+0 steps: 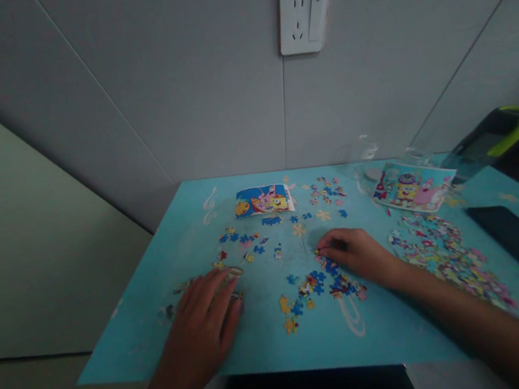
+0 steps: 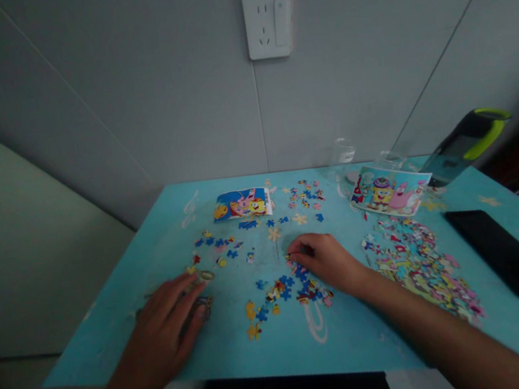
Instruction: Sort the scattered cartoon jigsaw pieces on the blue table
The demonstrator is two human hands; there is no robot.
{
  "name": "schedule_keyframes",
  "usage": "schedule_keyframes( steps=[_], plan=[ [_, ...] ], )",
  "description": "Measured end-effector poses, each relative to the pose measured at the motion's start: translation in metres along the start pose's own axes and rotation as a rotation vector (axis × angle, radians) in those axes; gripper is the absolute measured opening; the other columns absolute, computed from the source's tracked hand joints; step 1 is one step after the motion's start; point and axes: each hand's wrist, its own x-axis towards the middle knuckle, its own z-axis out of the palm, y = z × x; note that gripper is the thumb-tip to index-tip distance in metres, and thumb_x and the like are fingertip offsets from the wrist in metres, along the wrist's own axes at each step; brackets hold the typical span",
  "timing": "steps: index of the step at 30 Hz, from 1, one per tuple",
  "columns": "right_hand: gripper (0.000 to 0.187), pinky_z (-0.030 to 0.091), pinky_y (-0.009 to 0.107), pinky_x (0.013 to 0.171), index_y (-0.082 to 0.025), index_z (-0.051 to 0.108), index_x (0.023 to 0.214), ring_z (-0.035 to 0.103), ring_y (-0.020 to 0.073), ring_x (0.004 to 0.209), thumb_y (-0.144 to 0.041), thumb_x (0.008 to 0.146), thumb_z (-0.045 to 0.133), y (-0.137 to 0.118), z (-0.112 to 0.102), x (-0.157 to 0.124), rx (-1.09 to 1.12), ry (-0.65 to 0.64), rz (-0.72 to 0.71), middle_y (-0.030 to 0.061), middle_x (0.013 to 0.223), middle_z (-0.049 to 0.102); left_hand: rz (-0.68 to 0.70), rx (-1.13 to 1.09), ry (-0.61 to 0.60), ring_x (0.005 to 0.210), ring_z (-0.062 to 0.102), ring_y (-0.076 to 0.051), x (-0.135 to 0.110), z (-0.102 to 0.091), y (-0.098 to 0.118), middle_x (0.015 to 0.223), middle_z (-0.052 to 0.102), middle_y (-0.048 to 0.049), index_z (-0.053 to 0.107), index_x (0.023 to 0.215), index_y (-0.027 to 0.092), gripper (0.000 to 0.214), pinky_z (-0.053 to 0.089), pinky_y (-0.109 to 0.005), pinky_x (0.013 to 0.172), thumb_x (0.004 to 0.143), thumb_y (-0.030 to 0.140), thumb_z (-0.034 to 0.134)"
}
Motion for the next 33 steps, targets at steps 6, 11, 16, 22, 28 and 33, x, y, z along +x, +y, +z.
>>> schedule_keyframes(
  steps=[6,11,16,22,28,33],
  plan=[
    [0.023,0.053,0.028,0.070,-0.020,0.071,0.097,0.067,0.0159,0.076,-0.039,0.084,0.071,-0.022,0.012,-0.014,0.401,-0.057,0.114,0.0027,0.086,0.074,-0.003,-0.315,0.046,0.104,0.064,-0.022,0.036,-0.008,0.061,0.113,0.068,-0.0088,0.055,0.131,0.022,0.033,0.053,-0.043,0.094,0.098,0.026,0.052],
    [0.026,0.052,0.024,0.062,-0.020,0.070,0.093,0.066,0.0130,0.071,-0.042,0.081,0.076,-0.038,0.026,-0.024,0.607,-0.128,0.106,0.0021,0.083,0.073,-0.021,-0.508,0.017,0.095,0.067,-0.019,0.060,-0.002,0.094,0.105,0.071,-0.0045,0.051,0.133,0.024,0.036,0.055,-0.036,0.086,0.098,0.029,0.055],
    [0.022,0.054,0.028,0.071,-0.021,0.072,0.093,0.067,0.0157,0.075,-0.042,0.085,0.072,-0.039,0.016,-0.028,0.473,-0.145,0.043,0.0024,0.085,0.074,-0.005,-0.532,0.058,0.091,0.067,-0.016,0.051,0.008,0.093,0.100,0.071,-0.0027,0.055,0.125,0.024,0.026,0.054,-0.033,0.084,0.099,0.023,0.053],
    [0.022,0.053,0.034,0.075,-0.023,0.073,0.104,0.067,0.0209,0.081,-0.035,0.092,0.060,-0.002,-0.028,-0.020,-0.166,0.125,-0.041,0.0069,0.096,0.074,-0.089,-0.353,0.014,0.094,0.064,-0.018,0.015,0.000,0.039,0.100,0.068,-0.0032,0.061,0.110,0.022,0.014,0.052,-0.036,0.087,0.098,0.022,0.054],
    [0.022,0.053,0.033,0.082,-0.026,0.073,0.107,0.067,0.0212,0.089,-0.035,0.091,0.063,0.015,-0.025,-0.016,-0.243,-0.005,-0.093,0.0062,0.102,0.072,-0.100,-0.143,-0.066,0.103,0.061,-0.022,-0.005,0.000,-0.014,0.111,0.066,-0.0072,0.063,0.116,0.022,0.022,0.050,-0.042,0.093,0.100,0.024,0.048],
    [0.024,0.052,0.033,0.079,-0.026,0.073,0.110,0.066,0.0201,0.085,-0.035,0.090,0.065,0.013,-0.015,-0.016,-0.260,-0.023,-0.090,0.0056,0.096,0.071,-0.092,-0.083,-0.074,0.101,0.061,-0.022,0.006,0.003,-0.022,0.111,0.065,-0.0068,0.064,0.117,0.022,0.024,0.049,-0.042,0.093,0.100,0.025,0.047]
  ],
)
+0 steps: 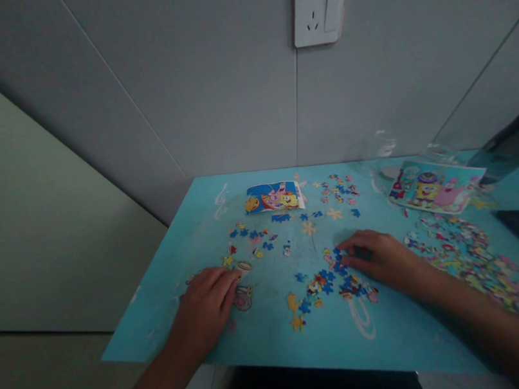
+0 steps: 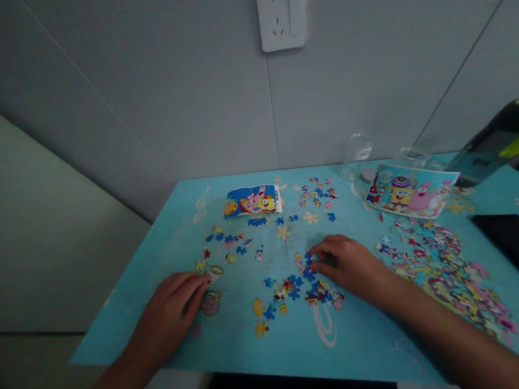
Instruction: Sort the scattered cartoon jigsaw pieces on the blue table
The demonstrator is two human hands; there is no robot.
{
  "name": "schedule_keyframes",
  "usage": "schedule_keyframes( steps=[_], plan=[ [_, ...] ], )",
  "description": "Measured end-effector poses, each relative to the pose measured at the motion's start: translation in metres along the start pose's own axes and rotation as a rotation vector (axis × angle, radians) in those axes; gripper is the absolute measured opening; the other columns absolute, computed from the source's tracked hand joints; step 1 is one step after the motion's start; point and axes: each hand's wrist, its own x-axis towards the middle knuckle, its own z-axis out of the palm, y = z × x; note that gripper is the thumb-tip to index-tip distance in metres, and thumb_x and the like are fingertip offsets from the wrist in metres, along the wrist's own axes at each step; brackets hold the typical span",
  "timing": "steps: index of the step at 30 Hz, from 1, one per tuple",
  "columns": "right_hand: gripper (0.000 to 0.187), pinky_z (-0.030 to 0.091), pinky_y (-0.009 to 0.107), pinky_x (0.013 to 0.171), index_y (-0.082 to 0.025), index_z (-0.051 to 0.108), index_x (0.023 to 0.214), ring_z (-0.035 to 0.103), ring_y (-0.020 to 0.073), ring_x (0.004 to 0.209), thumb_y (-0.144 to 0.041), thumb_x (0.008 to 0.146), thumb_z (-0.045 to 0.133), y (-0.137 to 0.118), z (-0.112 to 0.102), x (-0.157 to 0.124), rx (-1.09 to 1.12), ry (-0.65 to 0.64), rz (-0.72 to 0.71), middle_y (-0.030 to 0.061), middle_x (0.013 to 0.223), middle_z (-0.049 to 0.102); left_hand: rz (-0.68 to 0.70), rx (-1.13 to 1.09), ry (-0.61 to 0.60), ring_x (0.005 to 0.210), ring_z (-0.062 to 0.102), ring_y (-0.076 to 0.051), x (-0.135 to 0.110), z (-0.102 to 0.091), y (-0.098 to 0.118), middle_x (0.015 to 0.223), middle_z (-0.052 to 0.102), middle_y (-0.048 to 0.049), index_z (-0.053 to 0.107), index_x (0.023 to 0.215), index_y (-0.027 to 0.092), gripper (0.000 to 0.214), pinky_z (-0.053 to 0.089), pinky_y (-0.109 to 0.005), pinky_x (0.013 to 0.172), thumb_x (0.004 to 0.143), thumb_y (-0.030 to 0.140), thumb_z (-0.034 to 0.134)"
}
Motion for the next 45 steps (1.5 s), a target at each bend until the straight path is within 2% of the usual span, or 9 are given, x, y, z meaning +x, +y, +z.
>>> schedule_keyframes(
  steps=[3,8,18,23,31,36,40,45],
  plan=[
    [0.023,0.052,0.031,0.076,-0.025,0.073,0.108,0.066,0.0191,0.082,-0.035,0.091,0.063,-0.001,-0.002,0.000,0.010,-0.008,0.032,0.0054,0.095,0.071,0.012,0.021,-0.014,0.102,0.060,-0.023,0.012,0.001,0.002,0.112,0.066,-0.0059,0.064,0.119,0.024,0.026,0.048,-0.042,0.092,0.100,0.026,0.047],
    [0.021,0.051,0.030,0.077,-0.023,0.072,0.107,0.066,0.0181,0.082,-0.031,0.094,0.057,-0.004,-0.004,0.000,0.011,0.002,0.027,0.0055,0.098,0.072,0.008,0.023,-0.021,0.104,0.059,-0.025,0.025,0.007,0.003,0.111,0.067,-0.0077,0.063,0.119,0.020,0.027,0.047,-0.044,0.094,0.101,0.029,0.045],
    [0.028,0.051,0.031,0.076,-0.026,0.069,0.118,0.065,0.0180,0.080,-0.033,0.095,0.057,-0.006,0.000,0.000,-0.004,0.020,0.002,0.0054,0.098,0.072,0.088,0.104,-0.039,0.111,0.057,-0.027,0.029,0.007,0.000,0.120,0.066,-0.0074,0.064,0.118,0.021,0.025,0.046,-0.046,0.094,0.099,0.024,0.048],
    [0.024,0.051,0.031,0.075,-0.025,0.072,0.111,0.065,0.0183,0.081,-0.032,0.094,0.057,-0.007,0.000,0.002,0.002,0.004,0.005,0.0052,0.096,0.072,0.179,0.127,-0.027,0.109,0.057,-0.027,0.038,0.000,0.023,0.117,0.066,-0.0085,0.064,0.118,0.019,0.025,0.047,-0.045,0.095,0.098,0.017,0.049],
    [0.027,0.052,0.031,0.076,-0.024,0.070,0.116,0.066,0.0188,0.084,-0.031,0.096,0.053,-0.006,-0.002,0.000,0.036,0.040,0.019,0.0070,0.103,0.072,0.303,0.044,-0.098,0.106,0.057,-0.025,0.057,0.000,0.074,0.114,0.066,-0.0067,0.064,0.113,0.019,0.021,0.046,-0.044,0.093,0.095,0.014,0.053],
    [0.023,0.049,0.028,0.070,-0.024,0.072,0.110,0.063,0.0171,0.075,-0.033,0.092,0.061,-0.007,0.000,0.001,0.001,0.026,0.025,0.0053,0.090,0.069,0.342,0.003,-0.153,0.105,0.057,-0.024,0.061,0.000,0.090,0.114,0.065,-0.0060,0.063,0.114,0.019,0.020,0.045,-0.042,0.092,0.095,0.015,0.056],
    [0.019,0.046,0.027,0.068,-0.024,0.072,0.105,0.062,0.0163,0.075,-0.031,0.089,0.064,-0.007,0.002,0.003,0.015,0.035,0.036,0.0037,0.087,0.068,0.378,-0.005,-0.183,0.104,0.056,-0.024,0.082,0.010,0.099,0.109,0.065,-0.0063,0.064,0.110,0.018,0.017,0.044,-0.041,0.091,0.095,0.016,0.056],
    [0.014,0.044,0.027,0.063,-0.021,0.070,0.094,0.060,0.0157,0.069,-0.032,0.087,0.064,-0.011,0.003,0.002,0.088,0.070,0.086,0.0020,0.080,0.068,0.400,-0.007,-0.130,0.101,0.057,-0.025,0.120,0.033,0.107,0.101,0.065,-0.0077,0.067,0.107,0.017,0.017,0.044,-0.041,0.087,0.097,0.021,0.054]
  ],
)
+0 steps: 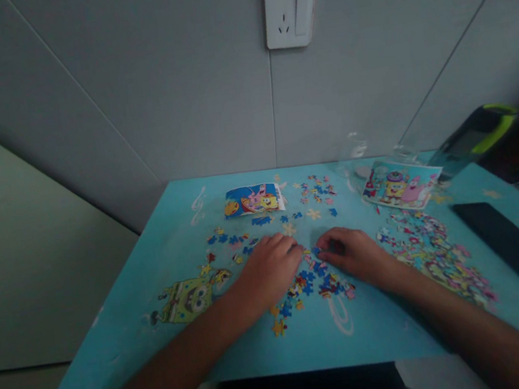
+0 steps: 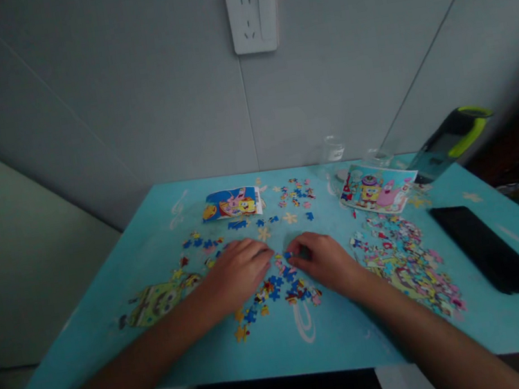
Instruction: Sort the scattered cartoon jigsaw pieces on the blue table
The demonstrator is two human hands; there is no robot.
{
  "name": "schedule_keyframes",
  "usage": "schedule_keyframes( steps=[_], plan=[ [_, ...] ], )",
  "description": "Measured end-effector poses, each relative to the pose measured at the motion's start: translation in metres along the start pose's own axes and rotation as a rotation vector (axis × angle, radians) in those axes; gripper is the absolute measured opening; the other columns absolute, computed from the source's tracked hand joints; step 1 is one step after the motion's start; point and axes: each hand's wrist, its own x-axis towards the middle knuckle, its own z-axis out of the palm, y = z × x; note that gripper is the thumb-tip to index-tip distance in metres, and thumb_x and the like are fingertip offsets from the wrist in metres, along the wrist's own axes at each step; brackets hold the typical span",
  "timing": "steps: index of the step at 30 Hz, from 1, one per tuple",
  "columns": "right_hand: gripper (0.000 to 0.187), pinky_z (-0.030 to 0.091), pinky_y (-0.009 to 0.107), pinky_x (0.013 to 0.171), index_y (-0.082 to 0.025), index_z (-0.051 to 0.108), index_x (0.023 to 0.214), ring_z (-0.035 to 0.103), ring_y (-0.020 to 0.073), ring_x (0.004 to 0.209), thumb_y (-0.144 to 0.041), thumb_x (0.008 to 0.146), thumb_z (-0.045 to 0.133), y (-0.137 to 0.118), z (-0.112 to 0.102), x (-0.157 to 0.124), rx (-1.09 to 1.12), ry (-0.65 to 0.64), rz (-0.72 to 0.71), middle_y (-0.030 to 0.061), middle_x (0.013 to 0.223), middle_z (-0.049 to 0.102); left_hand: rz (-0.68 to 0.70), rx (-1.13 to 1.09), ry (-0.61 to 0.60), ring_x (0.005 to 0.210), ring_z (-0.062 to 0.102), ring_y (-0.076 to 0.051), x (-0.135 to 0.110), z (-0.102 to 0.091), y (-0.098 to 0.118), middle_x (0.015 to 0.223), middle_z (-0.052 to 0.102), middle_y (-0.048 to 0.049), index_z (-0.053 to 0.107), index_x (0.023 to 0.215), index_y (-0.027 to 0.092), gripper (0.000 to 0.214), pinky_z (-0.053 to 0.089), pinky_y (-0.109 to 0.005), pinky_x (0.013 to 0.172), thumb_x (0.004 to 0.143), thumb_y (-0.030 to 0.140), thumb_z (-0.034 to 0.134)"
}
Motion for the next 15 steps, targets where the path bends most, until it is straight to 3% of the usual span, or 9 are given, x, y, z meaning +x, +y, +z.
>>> schedule_keyframes(
  steps=[4,9,12,15],
  plan=[
    [0.016,0.045,0.027,0.062,-0.021,0.069,0.092,0.060,0.0157,0.065,-0.032,0.091,0.058,0.010,-0.013,0.005,0.005,0.100,0.049,0.0012,0.076,0.069,0.039,-0.057,0.028,0.106,0.057,-0.024,0.008,0.007,-0.003,0.109,0.065,-0.0076,0.069,0.110,0.021,0.018,0.043,-0.040,0.089,0.096,0.022,0.057],
    [0.021,0.046,0.031,0.068,-0.022,0.073,0.099,0.066,0.0205,0.072,-0.032,0.090,0.057,0.045,-0.052,0.043,-0.303,0.350,0.109,0.0055,0.086,0.075,0.073,-0.140,0.021,0.108,0.058,-0.021,0.001,0.005,-0.005,0.116,0.068,-0.0046,0.069,0.112,0.024,0.020,0.040,-0.039,0.092,0.095,0.020,0.059],
    [0.021,0.047,0.032,0.071,-0.020,0.075,0.096,0.068,0.0220,0.078,-0.031,0.087,0.060,0.059,-0.066,0.081,-0.316,0.338,0.150,0.0073,0.090,0.076,0.080,-0.156,0.041,0.107,0.059,-0.021,0.001,0.002,-0.008,0.115,0.070,-0.0037,0.071,0.103,0.023,0.016,0.038,-0.039,0.091,0.096,0.021,0.057],
    [0.020,0.048,0.029,0.065,-0.017,0.076,0.091,0.067,0.0190,0.070,-0.031,0.086,0.062,0.059,-0.061,0.119,-0.233,0.252,0.173,0.0067,0.084,0.076,0.090,-0.167,0.061,0.103,0.061,-0.019,0.002,0.003,-0.010,0.108,0.072,-0.0021,0.071,0.099,0.022,0.016,0.037,-0.038,0.089,0.098,0.023,0.055]
  ],
)
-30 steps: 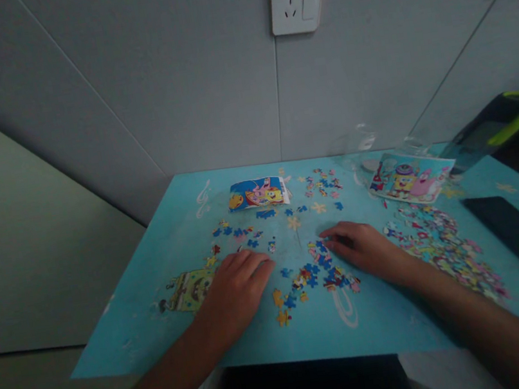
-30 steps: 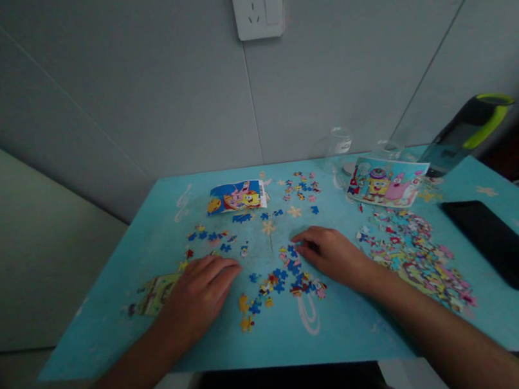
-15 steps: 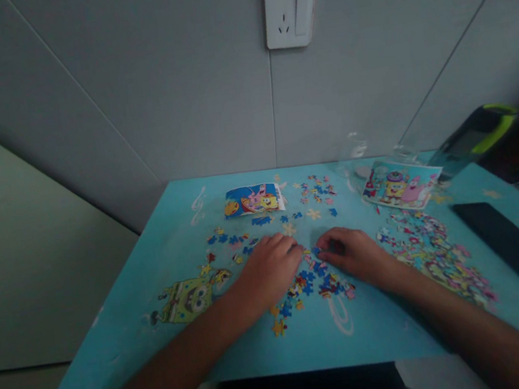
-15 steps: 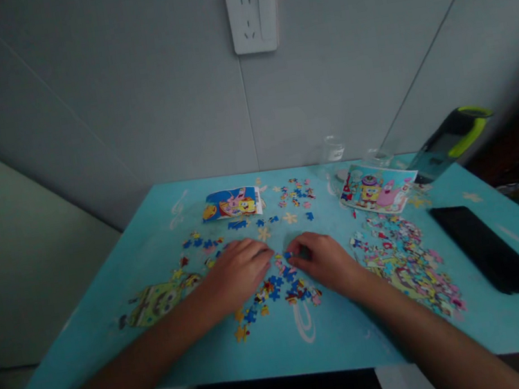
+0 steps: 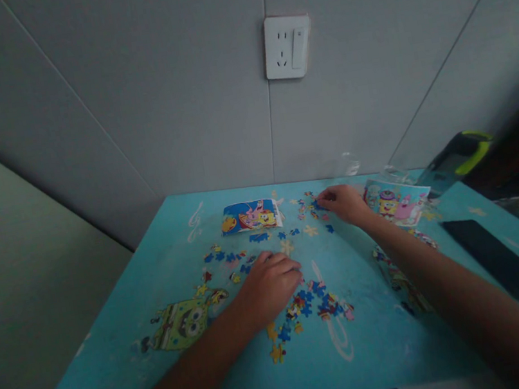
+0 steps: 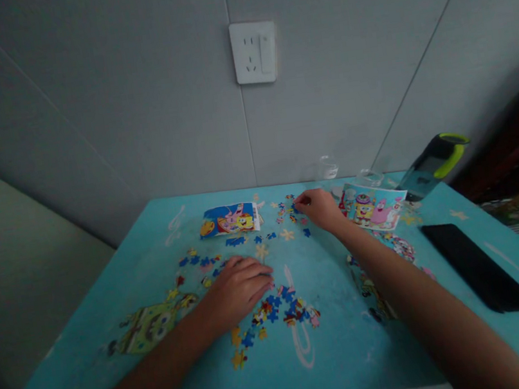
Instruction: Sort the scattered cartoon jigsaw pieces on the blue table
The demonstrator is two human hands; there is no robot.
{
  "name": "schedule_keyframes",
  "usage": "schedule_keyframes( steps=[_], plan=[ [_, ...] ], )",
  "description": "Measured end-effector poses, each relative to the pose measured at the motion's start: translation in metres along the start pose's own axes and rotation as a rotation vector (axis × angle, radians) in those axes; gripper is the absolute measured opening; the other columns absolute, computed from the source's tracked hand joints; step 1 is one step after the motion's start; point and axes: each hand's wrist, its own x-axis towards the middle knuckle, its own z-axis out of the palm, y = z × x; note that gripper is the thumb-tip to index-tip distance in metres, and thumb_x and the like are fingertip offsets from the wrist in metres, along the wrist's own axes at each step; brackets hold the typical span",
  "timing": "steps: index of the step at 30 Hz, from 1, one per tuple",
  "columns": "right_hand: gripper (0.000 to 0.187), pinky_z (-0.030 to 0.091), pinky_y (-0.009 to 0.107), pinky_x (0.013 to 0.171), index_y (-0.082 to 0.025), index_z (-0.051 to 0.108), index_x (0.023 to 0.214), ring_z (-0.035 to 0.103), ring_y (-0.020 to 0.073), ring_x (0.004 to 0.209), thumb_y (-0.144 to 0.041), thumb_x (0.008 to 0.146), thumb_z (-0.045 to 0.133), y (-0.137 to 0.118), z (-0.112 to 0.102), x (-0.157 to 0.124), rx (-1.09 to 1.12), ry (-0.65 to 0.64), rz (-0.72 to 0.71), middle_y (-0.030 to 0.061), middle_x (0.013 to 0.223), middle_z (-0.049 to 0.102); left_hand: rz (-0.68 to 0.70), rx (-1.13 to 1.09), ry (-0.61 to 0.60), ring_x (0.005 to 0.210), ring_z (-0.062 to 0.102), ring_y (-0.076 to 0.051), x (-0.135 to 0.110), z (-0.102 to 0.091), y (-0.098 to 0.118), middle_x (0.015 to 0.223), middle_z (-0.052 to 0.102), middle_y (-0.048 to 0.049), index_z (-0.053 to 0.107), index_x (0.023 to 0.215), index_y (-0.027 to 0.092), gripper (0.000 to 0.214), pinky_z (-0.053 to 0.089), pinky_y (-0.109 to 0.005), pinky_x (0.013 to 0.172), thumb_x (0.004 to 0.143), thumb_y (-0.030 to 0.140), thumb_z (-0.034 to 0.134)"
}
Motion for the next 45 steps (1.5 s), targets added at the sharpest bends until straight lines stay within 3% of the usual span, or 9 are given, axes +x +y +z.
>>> schedule_keyframes(
  steps=[4,7,11,16,23,27,32,38,45],
  plan=[
    [0.018,0.045,0.024,0.054,-0.018,0.076,0.089,0.062,0.0137,0.054,-0.029,0.086,0.063,-0.022,0.028,0.027,0.038,-0.095,-0.029,0.0031,0.071,0.074,-0.019,0.020,-0.003,0.097,0.061,-0.019,-0.002,0.008,0.001,0.099,0.072,-0.0011,0.069,0.097,0.022,0.014,0.036,-0.038,0.087,0.098,0.025,0.055],
    [0.012,0.044,0.024,0.056,-0.019,0.076,0.082,0.064,0.0149,0.059,-0.026,0.082,0.067,-0.031,0.041,0.039,0.026,-0.107,-0.050,0.0041,0.072,0.074,-0.064,0.045,0.009,0.097,0.059,-0.020,-0.003,0.015,0.004,0.096,0.070,-0.0025,0.068,0.099,0.022,0.013,0.037,-0.038,0.086,0.098,0.025,0.056],
    [0.013,0.046,0.028,0.067,-0.018,0.075,0.086,0.067,0.0195,0.074,-0.029,0.081,0.069,-0.034,0.040,0.039,-0.013,-0.057,-0.071,0.0085,0.084,0.076,-0.103,-0.003,0.022,0.097,0.059,-0.020,-0.003,0.013,0.009,0.099,0.066,-0.0043,0.068,0.104,0.021,0.013,0.040,-0.038,0.086,0.096,0.023,0.058],
    [0.021,0.047,0.029,0.076,-0.020,0.073,0.100,0.065,0.0183,0.081,-0.032,0.092,0.059,-0.033,0.021,-0.014,0.028,-0.043,-0.190,0.0063,0.094,0.074,-0.118,-0.093,0.011,0.095,0.060,-0.020,-0.003,0.004,0.009,0.096,0.066,-0.0045,0.068,0.098,0.020,0.015,0.042,-0.038,0.086,0.097,0.028,0.056],
    [0.020,0.049,0.031,0.079,-0.024,0.074,0.100,0.064,0.0184,0.084,-0.038,0.093,0.061,-0.037,-0.002,-0.114,0.226,-0.363,-0.426,0.0039,0.089,0.072,-0.225,-0.214,0.099,0.092,0.061,-0.018,-0.005,0.002,-0.002,0.095,0.067,-0.0025,0.069,0.099,0.021,0.012,0.046,-0.034,0.086,0.097,0.025,0.058],
    [0.023,0.048,0.031,0.082,-0.026,0.073,0.107,0.063,0.0184,0.088,-0.040,0.090,0.068,-0.043,-0.007,-0.128,0.250,-0.470,-0.475,0.0035,0.094,0.070,-0.231,-0.216,0.188,0.093,0.061,-0.018,0.024,-0.010,-0.027,0.096,0.066,-0.0046,0.068,0.098,0.018,0.013,0.048,-0.034,0.087,0.097,0.025,0.056],
    [0.024,0.047,0.031,0.082,-0.024,0.072,0.108,0.062,0.0182,0.085,-0.037,0.087,0.071,-0.044,0.004,-0.130,0.201,-0.422,-0.490,0.0038,0.092,0.068,-0.296,-0.057,0.073,0.101,0.059,-0.021,0.089,-0.015,-0.071,0.098,0.065,-0.0078,0.069,0.093,0.015,0.015,0.045,-0.037,0.094,0.095,0.023,0.057],
    [0.015,0.047,0.029,0.082,-0.022,0.074,0.099,0.064,0.0172,0.086,-0.032,0.088,0.070,-0.039,0.014,-0.132,0.266,-0.412,-0.460,0.0044,0.095,0.068,-0.363,0.046,-0.011,0.098,0.062,-0.021,0.146,0.010,-0.104,0.098,0.069,-0.0090,0.072,0.095,0.017,0.014,0.046,-0.034,0.090,0.092,0.022,0.060],
    [0.012,0.046,0.030,0.086,-0.022,0.073,0.096,0.064,0.0179,0.091,-0.031,0.088,0.070,-0.039,0.016,-0.134,0.263,-0.398,-0.433,0.0035,0.095,0.069,-0.453,0.108,-0.051,0.092,0.065,-0.022,0.171,0.034,-0.124,0.096,0.072,-0.0083,0.072,0.093,0.020,0.012,0.046,-0.034,0.085,0.090,0.021,0.060]
  ],
)
